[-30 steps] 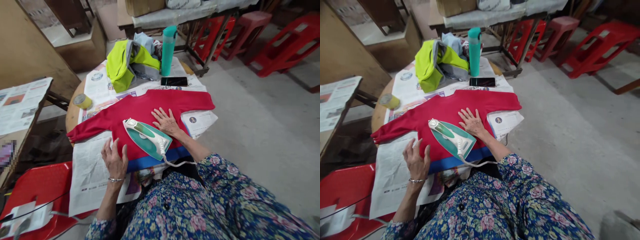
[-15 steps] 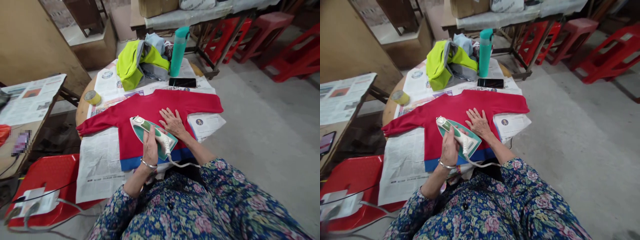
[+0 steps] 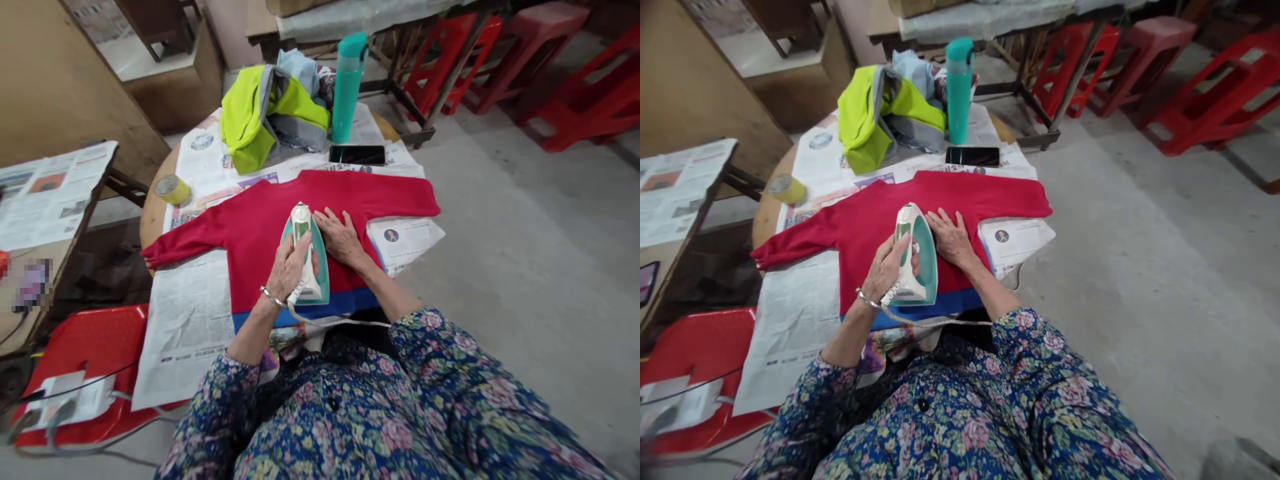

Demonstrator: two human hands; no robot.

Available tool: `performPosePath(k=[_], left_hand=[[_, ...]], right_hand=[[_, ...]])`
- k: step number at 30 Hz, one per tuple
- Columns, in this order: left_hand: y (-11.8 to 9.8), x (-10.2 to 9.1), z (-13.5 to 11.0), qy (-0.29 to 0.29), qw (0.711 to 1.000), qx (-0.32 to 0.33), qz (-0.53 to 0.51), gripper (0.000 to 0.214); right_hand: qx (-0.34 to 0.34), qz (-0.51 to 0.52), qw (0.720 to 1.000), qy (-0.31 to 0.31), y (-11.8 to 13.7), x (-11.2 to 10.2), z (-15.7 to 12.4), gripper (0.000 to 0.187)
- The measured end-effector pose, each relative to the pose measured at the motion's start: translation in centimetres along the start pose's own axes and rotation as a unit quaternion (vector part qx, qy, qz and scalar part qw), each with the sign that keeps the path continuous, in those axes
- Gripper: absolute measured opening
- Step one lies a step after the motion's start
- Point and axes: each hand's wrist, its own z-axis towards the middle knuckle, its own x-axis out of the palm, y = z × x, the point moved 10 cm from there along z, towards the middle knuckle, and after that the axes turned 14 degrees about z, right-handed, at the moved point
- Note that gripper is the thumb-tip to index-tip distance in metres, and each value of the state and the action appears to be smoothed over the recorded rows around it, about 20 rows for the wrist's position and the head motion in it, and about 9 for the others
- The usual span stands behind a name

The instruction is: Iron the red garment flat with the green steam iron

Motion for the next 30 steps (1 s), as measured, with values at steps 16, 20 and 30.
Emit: performPosePath(k=[16,20,30], left_hand=[[2.8,-14.8,-8.7,-0.213,0.974,-0.055,0.049,0.044],[2.5,-14.7,-9.1,-0.208,0.974,-0.058,0.067,0.041],[0.6,-3.5,-1.6,0.027,0.999,-0.02,0.025,0.05]], right_hand=[[0.006,-0.002,1.0,-0.012,0.0,0.0,0.1,0.058],[0.0,-0.003,1.0,-0.013,0.2,0.1,0.1,0.058],[0.016,-0.008,1.0,-0.007,0.7,0.1,0.2,0.059]])
